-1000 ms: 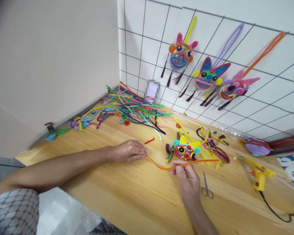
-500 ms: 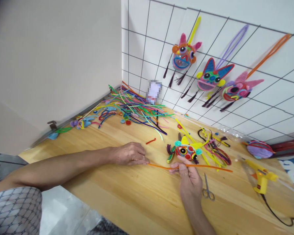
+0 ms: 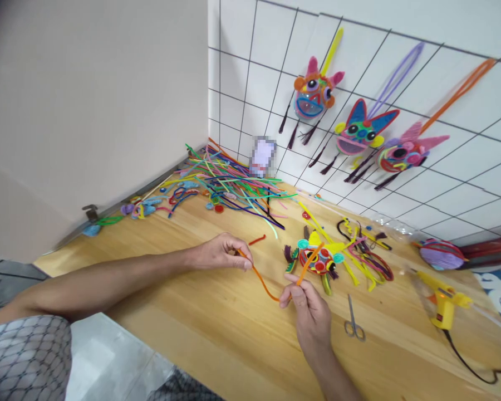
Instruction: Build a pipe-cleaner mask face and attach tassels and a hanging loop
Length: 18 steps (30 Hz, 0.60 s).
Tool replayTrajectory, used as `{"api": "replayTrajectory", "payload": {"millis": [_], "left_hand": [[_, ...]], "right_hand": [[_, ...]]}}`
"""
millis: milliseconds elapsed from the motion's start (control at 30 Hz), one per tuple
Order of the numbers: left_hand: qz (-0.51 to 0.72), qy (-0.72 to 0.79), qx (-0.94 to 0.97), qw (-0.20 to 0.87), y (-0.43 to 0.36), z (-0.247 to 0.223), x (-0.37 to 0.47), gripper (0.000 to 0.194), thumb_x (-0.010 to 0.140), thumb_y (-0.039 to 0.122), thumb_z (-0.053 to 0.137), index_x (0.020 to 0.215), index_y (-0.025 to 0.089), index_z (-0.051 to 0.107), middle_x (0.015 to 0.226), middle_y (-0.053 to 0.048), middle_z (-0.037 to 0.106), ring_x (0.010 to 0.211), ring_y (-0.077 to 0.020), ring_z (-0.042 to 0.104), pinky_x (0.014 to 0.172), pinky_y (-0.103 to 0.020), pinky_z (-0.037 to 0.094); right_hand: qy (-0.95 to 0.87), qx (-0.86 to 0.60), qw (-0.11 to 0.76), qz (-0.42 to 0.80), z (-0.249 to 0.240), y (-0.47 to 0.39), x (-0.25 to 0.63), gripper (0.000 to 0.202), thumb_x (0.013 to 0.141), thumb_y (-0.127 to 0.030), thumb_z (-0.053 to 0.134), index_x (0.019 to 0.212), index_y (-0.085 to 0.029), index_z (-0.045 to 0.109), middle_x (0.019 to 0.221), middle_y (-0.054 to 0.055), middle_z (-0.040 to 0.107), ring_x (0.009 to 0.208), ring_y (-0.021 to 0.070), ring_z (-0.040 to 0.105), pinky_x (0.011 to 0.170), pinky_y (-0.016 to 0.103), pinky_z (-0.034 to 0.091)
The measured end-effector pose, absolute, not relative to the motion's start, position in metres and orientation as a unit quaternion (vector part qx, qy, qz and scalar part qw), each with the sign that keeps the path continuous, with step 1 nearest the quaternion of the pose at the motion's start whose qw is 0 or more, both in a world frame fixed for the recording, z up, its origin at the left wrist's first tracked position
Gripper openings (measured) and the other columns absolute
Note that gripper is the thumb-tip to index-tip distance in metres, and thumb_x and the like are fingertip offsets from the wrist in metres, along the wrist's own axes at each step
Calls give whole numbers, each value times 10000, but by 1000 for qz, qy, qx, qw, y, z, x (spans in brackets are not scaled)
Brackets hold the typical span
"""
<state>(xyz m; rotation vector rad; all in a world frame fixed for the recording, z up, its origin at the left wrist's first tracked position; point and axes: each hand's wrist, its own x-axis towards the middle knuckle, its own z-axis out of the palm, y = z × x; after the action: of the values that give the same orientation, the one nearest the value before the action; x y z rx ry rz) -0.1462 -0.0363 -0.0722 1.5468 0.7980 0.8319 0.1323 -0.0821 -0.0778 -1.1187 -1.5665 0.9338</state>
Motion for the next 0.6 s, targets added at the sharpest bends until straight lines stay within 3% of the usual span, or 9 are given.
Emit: {"api": "replayTrajectory", "payload": {"millis": [233, 433, 600], "left_hand": [[367, 326, 566, 662, -33, -65, -142, 464, 753, 577, 869, 787, 135, 734, 729, -19, 703, 664, -105, 598, 661, -225, 473], [377, 323, 581, 645, -35, -74, -138, 483, 822, 621, 798, 864, 147, 716, 766, -8, 676, 661, -106, 587, 667, -239, 487], [372, 323, 576, 652, -36, -76, -138, 502, 878, 646, 733, 912, 146, 692, 941, -84, 774, 647, -108, 651, 647, -242, 499]], "right_hand": [[-669, -451, 436, 398, -83, -81, 129, 314, 999, -473, 621, 1026, -198, 770, 698, 21, 737, 595, 154, 696, 591, 256, 599], [-660, -473, 419, 406, -91, -83, 129, 416, 1008, -497, 599, 1262, -178, 681, 744, 25, 756, 618, 161, 702, 621, 262, 608], [-672, -486, 375, 413, -94, -84, 128, 429, 1029, -502, 554, 1259, -169, 696, 794, 47, 774, 661, 165, 718, 654, 260, 611]]}}
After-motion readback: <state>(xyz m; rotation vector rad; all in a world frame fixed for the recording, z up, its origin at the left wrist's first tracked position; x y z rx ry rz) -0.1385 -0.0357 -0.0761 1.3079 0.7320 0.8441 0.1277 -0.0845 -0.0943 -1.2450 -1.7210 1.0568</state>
